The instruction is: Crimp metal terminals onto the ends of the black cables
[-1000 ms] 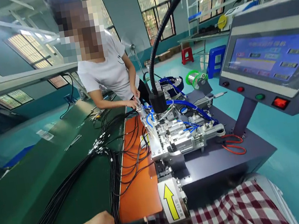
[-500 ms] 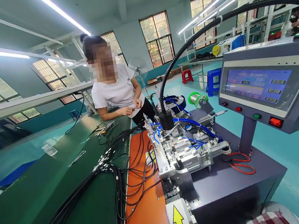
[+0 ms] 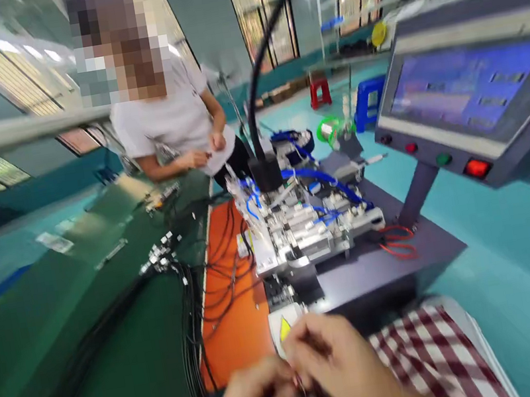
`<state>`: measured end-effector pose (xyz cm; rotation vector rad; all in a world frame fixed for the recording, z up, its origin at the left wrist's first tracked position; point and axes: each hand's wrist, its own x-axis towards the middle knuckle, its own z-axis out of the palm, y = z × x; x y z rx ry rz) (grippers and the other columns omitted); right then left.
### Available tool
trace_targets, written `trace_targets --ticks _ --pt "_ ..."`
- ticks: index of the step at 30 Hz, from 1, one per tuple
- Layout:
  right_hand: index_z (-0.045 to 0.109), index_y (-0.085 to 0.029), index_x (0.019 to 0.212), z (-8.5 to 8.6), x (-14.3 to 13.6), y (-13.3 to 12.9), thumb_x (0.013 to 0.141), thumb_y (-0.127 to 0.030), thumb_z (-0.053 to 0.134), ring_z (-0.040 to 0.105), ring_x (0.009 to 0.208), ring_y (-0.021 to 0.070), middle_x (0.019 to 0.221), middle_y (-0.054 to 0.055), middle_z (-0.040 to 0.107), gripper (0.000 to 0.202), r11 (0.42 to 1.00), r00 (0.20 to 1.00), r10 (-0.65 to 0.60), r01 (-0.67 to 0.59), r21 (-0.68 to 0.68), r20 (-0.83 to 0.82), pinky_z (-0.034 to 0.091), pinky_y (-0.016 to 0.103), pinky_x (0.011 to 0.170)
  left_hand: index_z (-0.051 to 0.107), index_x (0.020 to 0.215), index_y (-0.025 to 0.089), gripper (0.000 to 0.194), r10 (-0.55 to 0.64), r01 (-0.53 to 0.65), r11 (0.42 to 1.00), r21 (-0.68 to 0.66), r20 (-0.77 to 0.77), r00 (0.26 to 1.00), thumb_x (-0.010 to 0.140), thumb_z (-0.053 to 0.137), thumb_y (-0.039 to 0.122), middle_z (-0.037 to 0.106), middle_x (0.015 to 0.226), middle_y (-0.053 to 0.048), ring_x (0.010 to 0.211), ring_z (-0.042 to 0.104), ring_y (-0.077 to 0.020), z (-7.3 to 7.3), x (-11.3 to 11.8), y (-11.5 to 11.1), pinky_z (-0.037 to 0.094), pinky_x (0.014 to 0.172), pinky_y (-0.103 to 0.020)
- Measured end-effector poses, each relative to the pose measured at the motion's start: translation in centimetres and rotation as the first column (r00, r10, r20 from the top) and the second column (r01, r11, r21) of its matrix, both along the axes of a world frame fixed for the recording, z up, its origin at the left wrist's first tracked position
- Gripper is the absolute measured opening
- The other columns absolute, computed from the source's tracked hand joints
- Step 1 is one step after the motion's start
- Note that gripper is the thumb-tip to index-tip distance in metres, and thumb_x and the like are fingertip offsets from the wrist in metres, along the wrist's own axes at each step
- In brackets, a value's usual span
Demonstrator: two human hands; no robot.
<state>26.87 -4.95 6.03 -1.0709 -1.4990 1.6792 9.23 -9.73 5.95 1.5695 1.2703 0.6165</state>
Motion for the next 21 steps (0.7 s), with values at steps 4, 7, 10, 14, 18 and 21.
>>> trace_targets --ticks 4,7,10,14,18,21 --pt "0.06 -0.018 0.077 -0.4 0.9 2.5 0.084 -0.041 0.054 0.05 0.053 0.0098 0.062 -0.002 0.054 0.025 0.987 0.987 -0.159 0.159 -0.026 -0.007 0.045 0.022 0.055 0.06 0.075 0.022 0.026 0.218 -0.213 0.975 -0.067 0.069 0.974 0.085 0.054 0.045 0.057 0.069 -0.001 0.063 0.051 -0.0153 0.2 1.2 1.4 0.042 0.058 -0.028" --pt "0.064 -0.017 0.083 -1.3 1.4 3.0 0.084 -0.035 0.055 0.052 0.055 0.0091 0.066 -0.002 0.058 0.02 0.99 0.993 -0.112 0.11 -0.093 -0.021 0.046 0.022 0.056 0.06 0.072 0.023 0.023 0.248 -0.243 0.966 -0.091 0.051 0.968 0.082 0.057 0.043 0.051 0.059 0.001 0.054 0.045 -0.0138 0.3 1.4 2.7 0.038 0.049 -0.027" --pt "0.065 -0.018 0.081 -1.6 1.2 2.7 0.08 -0.029 0.062 0.053 0.056 0.0093 0.063 -0.003 0.058 0.012 0.99 0.997 -0.075 0.071 -0.122 -0.028 0.046 0.021 0.056 0.059 0.067 0.023 0.021 0.267 -0.266 0.963 -0.053 0.024 0.963 0.081 0.059 0.039 0.051 0.056 0.002 0.052 0.045 -0.0135 0.0 1.6 3.3 0.038 0.047 -0.026" --pt "0.059 -0.017 0.066 -2.2 0.7 3.1 0.079 -0.022 0.063 0.049 0.05 0.0068 0.054 -0.006 0.053 0.015 0.984 0.994 -0.103 0.096 -0.153 -0.039 0.043 0.019 0.051 0.062 0.068 0.024 0.018 0.251 -0.25 0.968 -0.031 0.083 0.964 0.082 0.06 0.034 0.053 0.057 0.002 0.052 0.046 -0.0131 -0.9 1.8 3.7 0.039 0.047 -0.025" --pt "0.056 -0.016 0.065 -2.9 0.6 3.5 0.082 -0.025 0.06 0.045 0.046 0.0057 0.055 -0.006 0.052 0.02 0.969 0.996 -0.062 0.043 -0.245 -0.071 0.04 0.018 0.047 0.065 0.075 0.022 0.018 0.224 -0.186 0.963 -0.196 0.193 0.955 0.084 0.059 0.035 0.051 0.057 0.001 0.051 0.045 -0.0115 -1.2 1.5 4.2 0.036 0.046 -0.023" --pt "0.059 -0.016 0.067 -2.8 0.9 3.5 0.083 -0.022 0.06 0.05 0.054 0.0081 0.062 -0.003 0.057 0.016 0.995 0.997 -0.076 0.075 -0.061 -0.005 0.042 0.02 0.052 0.063 0.076 0.018 0.023 0.217 -0.143 0.931 -0.335 0.193 0.957 0.087 0.056 0.036 0.048 0.058 0.002 0.05 0.041 -0.0085 -1.0 1.1 4.5 0.032 0.045 -0.021"
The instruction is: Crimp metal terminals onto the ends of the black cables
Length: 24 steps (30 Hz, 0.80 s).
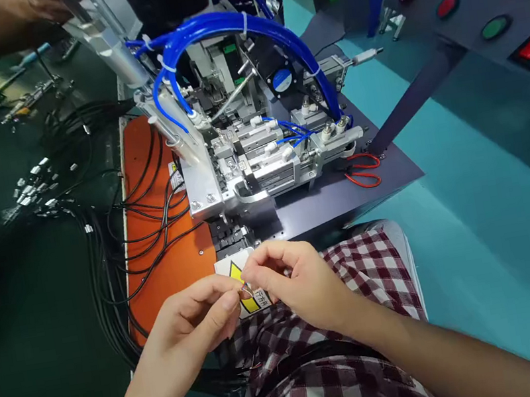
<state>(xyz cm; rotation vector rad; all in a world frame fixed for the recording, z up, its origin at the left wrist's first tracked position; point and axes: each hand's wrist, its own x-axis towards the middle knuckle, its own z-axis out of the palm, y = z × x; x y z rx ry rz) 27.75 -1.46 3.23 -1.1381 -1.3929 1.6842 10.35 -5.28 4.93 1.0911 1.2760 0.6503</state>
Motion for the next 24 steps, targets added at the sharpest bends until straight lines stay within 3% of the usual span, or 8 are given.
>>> trace_targets --ticks 3,8,11,13,17,20,21,24 --pt "0.063 -0.018 0.074 0.3 0.3 -0.2 0.085 -0.021 0.058 0.053 0.059 0.0098 0.066 -0.002 0.059 0.013 0.995 0.998 0.001 -0.007 0.104 0.057 0.044 0.022 0.057 0.06 0.073 0.016 0.025 0.014 -0.014 0.999 -0.037 0.001 1.0 0.087 0.058 0.037 0.051 0.057 0.003 0.046 0.041 -0.0063 0.2 0.0 -0.1 0.031 0.044 -0.019" --pt "0.063 -0.019 0.085 -0.2 0.4 -1.3 0.082 -0.018 0.063 0.051 0.054 0.0081 0.068 -0.003 0.057 0.004 0.998 0.999 0.045 -0.045 -0.033 -0.013 0.043 0.02 0.051 0.061 0.072 0.016 0.022 0.123 -0.122 0.991 0.051 -0.021 0.992 0.083 0.063 0.035 0.054 0.057 0.003 0.047 0.043 -0.0065 0.5 0.4 -0.8 0.033 0.045 -0.018" --pt "0.061 -0.018 0.078 -0.6 0.5 -1.5 0.083 -0.015 0.061 0.052 0.055 0.0073 0.072 -0.003 0.058 0.006 0.996 0.994 0.085 -0.085 0.005 -0.067 0.043 0.02 0.052 0.062 0.071 0.016 0.021 0.066 -0.067 0.996 0.056 0.012 0.998 0.083 0.063 0.033 0.052 0.058 0.003 0.053 0.044 -0.0073 0.5 0.1 -1.0 0.034 0.049 -0.018" --pt "0.063 -0.017 0.079 -0.7 0.9 -1.0 0.083 -0.011 0.06 0.056 0.066 0.01 0.077 0.0 0.061 0.008 0.979 0.986 0.162 -0.155 0.135 -0.04 0.047 0.022 0.061 0.064 0.071 0.016 0.021 -0.011 0.01 1.0 0.025 0.033 0.999 0.083 0.063 0.033 0.052 0.059 0.002 0.054 0.044 -0.0075 0.4 -0.3 -0.9 0.034 0.05 -0.019" --pt "0.067 -0.015 0.087 -0.6 1.9 0.7 0.088 -0.011 0.056 0.059 0.079 0.0131 0.086 0.005 0.062 0.011 0.777 0.923 0.367 -0.374 0.506 0.12 0.048 0.025 0.071 0.068 0.078 0.016 0.02 -0.168 0.184 0.974 -0.129 0.127 0.978 0.083 0.063 0.035 0.051 0.05 0.003 0.044 0.038 -0.0055 -0.1 -0.8 -0.6 0.027 0.042 -0.018" --pt "0.068 -0.016 0.09 -0.6 2.3 1.4 0.089 -0.012 0.057 0.058 0.077 0.0122 0.089 0.005 0.062 0.012 0.641 0.892 0.386 -0.442 0.628 0.235 0.047 0.024 0.069 0.067 0.086 0.018 0.017 -0.137 0.165 0.966 -0.197 0.149 0.979 0.082 0.064 0.034 0.057 0.049 0.003 0.034 0.034 -0.0034 -0.5 -0.5 -0.8 0.022 0.036 -0.016" --pt "0.068 -0.016 0.091 -0.6 2.3 1.4 0.089 -0.011 0.057 0.058 0.077 0.0119 0.088 0.005 0.062 0.013 0.647 0.899 0.364 -0.431 0.629 0.242 0.047 0.023 0.069 0.066 0.085 0.017 0.017 -0.106 0.131 0.973 -0.19 0.132 0.985 0.082 0.064 0.034 0.059 0.05 0.002 0.033 0.035 -0.0035 -0.6 -0.3 -0.9 0.023 0.035 -0.016" --pt "0.067 -0.018 0.092 -0.5 2.3 0.3 0.089 -0.009 0.055 0.06 0.077 0.0116 0.086 0.003 0.064 0.016 0.794 0.97 0.125 -0.224 0.565 0.209 0.049 0.022 0.069 0.063 0.082 0.017 0.017 -0.002 0.016 0.988 -0.152 0.097 0.995 0.082 0.063 0.034 0.063 0.055 0.0 0.035 0.046 -0.0062 -0.5 0.2 -1.3 0.034 0.037 -0.017"
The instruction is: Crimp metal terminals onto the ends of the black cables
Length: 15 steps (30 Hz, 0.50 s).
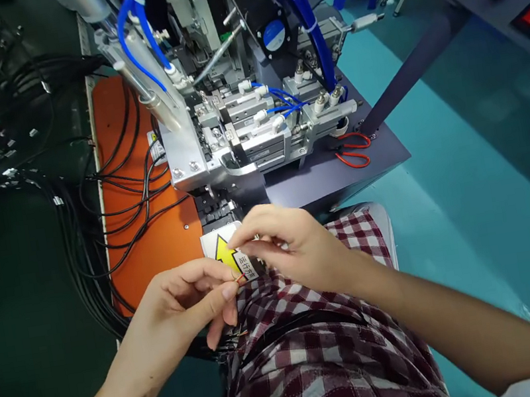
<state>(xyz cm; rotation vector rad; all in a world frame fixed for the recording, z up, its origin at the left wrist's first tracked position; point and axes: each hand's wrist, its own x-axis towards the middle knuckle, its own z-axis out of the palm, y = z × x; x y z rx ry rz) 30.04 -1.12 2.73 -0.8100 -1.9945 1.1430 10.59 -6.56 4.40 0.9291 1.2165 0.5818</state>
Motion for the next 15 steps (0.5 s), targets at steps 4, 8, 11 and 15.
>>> trace_targets --ticks 4,8,11,15 --pt "0.066 -0.019 0.104 -0.2 -0.1 -2.3 0.084 -0.009 0.061 0.061 0.075 0.0113 0.091 0.003 0.065 0.023 0.981 0.981 -0.194 0.193 0.011 0.032 0.05 0.021 0.062 0.06 0.081 0.016 0.019 0.098 -0.097 0.995 0.027 -0.041 0.994 0.082 0.063 0.035 0.065 0.059 -0.001 0.036 0.047 -0.0062 0.2 0.4 0.0 0.035 0.038 -0.017" --pt "0.065 -0.015 0.111 -0.7 -0.5 -3.4 0.086 -0.007 0.056 0.064 0.082 0.0124 0.098 0.007 0.067 0.028 0.977 0.983 -0.173 0.163 0.135 0.06 0.052 0.023 0.07 0.059 0.081 0.016 0.02 0.113 -0.111 0.993 0.026 -0.067 0.991 0.083 0.062 0.036 0.066 0.06 -0.001 0.037 0.044 -0.0049 0.0 0.3 0.2 0.035 0.039 -0.016" --pt "0.065 -0.014 0.11 -1.2 -0.6 -3.6 0.086 -0.005 0.055 0.066 0.086 0.0143 0.1 0.008 0.071 0.028 0.931 0.972 -0.198 0.147 0.334 0.123 0.05 0.026 0.072 0.058 0.08 0.016 0.02 0.122 -0.12 0.992 0.03 -0.073 0.99 0.084 0.062 0.035 0.066 0.06 -0.001 0.037 0.045 -0.0047 -0.2 0.2 0.2 0.035 0.04 -0.016" --pt "0.066 -0.017 0.109 -1.9 -0.3 -3.8 0.084 -0.005 0.057 0.067 0.079 0.0145 0.098 0.006 0.074 0.03 0.824 0.944 -0.276 0.135 0.551 0.181 0.045 0.028 0.064 0.058 0.079 0.016 0.02 0.175 -0.172 0.983 0.059 -0.056 0.983 0.084 0.062 0.035 0.064 0.058 0.001 0.036 0.044 -0.0046 -0.3 0.1 0.1 0.034 0.039 -0.016"
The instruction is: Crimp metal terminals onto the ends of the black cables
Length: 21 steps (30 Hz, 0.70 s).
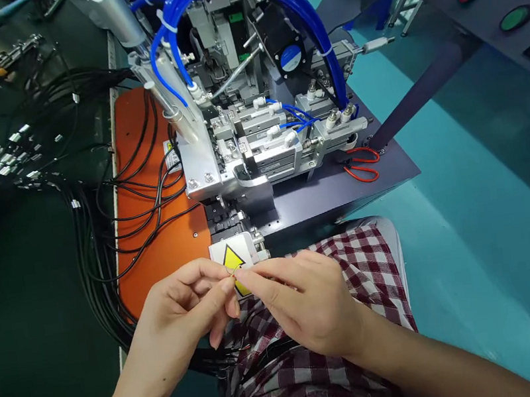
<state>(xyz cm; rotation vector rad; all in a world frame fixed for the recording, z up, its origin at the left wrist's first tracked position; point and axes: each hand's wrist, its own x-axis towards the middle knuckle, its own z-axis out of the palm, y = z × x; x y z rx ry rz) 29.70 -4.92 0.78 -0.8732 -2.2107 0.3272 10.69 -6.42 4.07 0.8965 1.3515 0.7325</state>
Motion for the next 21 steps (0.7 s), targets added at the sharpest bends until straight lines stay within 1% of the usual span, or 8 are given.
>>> trace_targets --ticks 3,5,6,10,13,15,18,21 --pt "0.068 -0.021 0.107 -0.4 -0.1 0.1 0.085 -0.007 0.056 0.067 0.075 0.0131 0.097 0.004 0.075 0.029 1.0 1.0 -0.004 0.004 -0.016 -0.02 0.044 0.027 0.061 0.059 0.08 0.016 0.019 0.026 -0.026 0.999 0.029 -0.004 1.0 0.084 0.062 0.034 0.064 0.058 0.001 0.036 0.044 -0.0046 0.1 0.1 0.0 0.033 0.039 -0.016" --pt "0.069 -0.021 0.103 -0.2 -0.5 0.3 0.085 -0.01 0.056 0.066 0.073 0.0128 0.093 0.004 0.074 0.025 0.979 0.988 -0.052 0.021 -0.204 -0.145 0.046 0.025 0.06 0.059 0.079 0.016 0.019 0.03 -0.029 0.999 0.044 -0.025 0.999 0.083 0.063 0.034 0.063 0.058 0.001 0.037 0.045 -0.0048 0.2 0.2 0.0 0.033 0.039 -0.016" --pt "0.069 -0.021 0.1 0.0 -0.8 0.5 0.085 -0.013 0.058 0.065 0.07 0.0126 0.091 0.004 0.073 0.021 0.942 0.971 -0.104 0.027 -0.334 -0.216 0.047 0.025 0.058 0.059 0.079 0.016 0.018 0.027 -0.025 0.998 0.051 -0.04 0.999 0.083 0.063 0.033 0.063 0.057 0.001 0.038 0.045 -0.005 0.2 0.2 0.0 0.034 0.04 -0.016" --pt "0.067 -0.018 0.08 1.6 -2.0 1.1 0.077 -0.017 0.065 0.054 0.051 0.0095 0.068 0.0 0.066 0.003 0.656 0.904 -0.314 -0.015 -0.755 -0.291 0.043 0.022 0.046 0.061 0.078 0.016 0.018 0.007 0.0 0.997 0.073 -0.107 0.994 0.082 0.063 0.033 0.062 0.059 0.0 0.041 0.047 -0.0068 0.5 0.4 -0.2 0.036 0.042 -0.018" --pt "0.062 -0.017 0.071 2.1 -2.6 1.2 0.079 -0.02 0.063 0.049 0.044 0.0078 0.053 -0.005 0.054 0.008 0.426 0.869 -0.377 -0.145 -0.893 -0.321 0.039 0.02 0.043 0.061 0.075 0.016 0.016 0.036 -0.02 0.991 0.131 -0.121 0.992 0.081 0.065 0.031 0.058 0.057 0.002 0.044 0.046 -0.0069 0.6 0.6 -0.3 0.036 0.044 -0.018" --pt "0.059 -0.017 0.071 2.1 -3.0 1.1 0.081 -0.024 0.062 0.044 0.042 0.0062 0.049 -0.007 0.048 0.013 0.315 0.836 -0.413 -0.242 -0.918 -0.362 0.036 0.018 0.042 0.062 0.076 0.017 0.013 0.081 -0.066 0.984 0.165 -0.086 0.993 0.081 0.066 0.029 0.051 0.053 0.005 0.045 0.042 -0.0057 0.6 0.7 -0.4 0.033 0.045 -0.017" --pt "0.055 -0.017 0.07 1.8 -3.6 0.7 0.085 -0.031 0.06 0.036 0.039 0.0045 0.046 -0.009 0.043 0.021 0.23 0.797 -0.467 -0.31 -0.923 -0.384 0.031 0.017 0.04 0.064 0.086 0.019 0.011 0.123 -0.122 0.983 0.14 0.005 0.992 0.083 0.064 0.03 0.049 0.057 0.006 0.046 0.038 -0.0041 0.4 0.7 -0.4 0.03 0.044 -0.016" --pt "0.052 -0.018 0.071 1.8 -4.2 0.1 0.088 -0.032 0.055 0.034 0.038 0.0051 0.045 -0.01 0.042 0.022 0.232 0.804 -0.484 -0.262 -0.937 -0.345 0.03 0.018 0.039 0.064 0.09 0.02 0.013 0.134 -0.14 0.988 0.069 0.094 0.987 0.084 0.065 0.032 0.05 0.062 0.006 0.045 0.037 -0.0028 0.1 0.6 -0.4 0.027 0.044 -0.017"
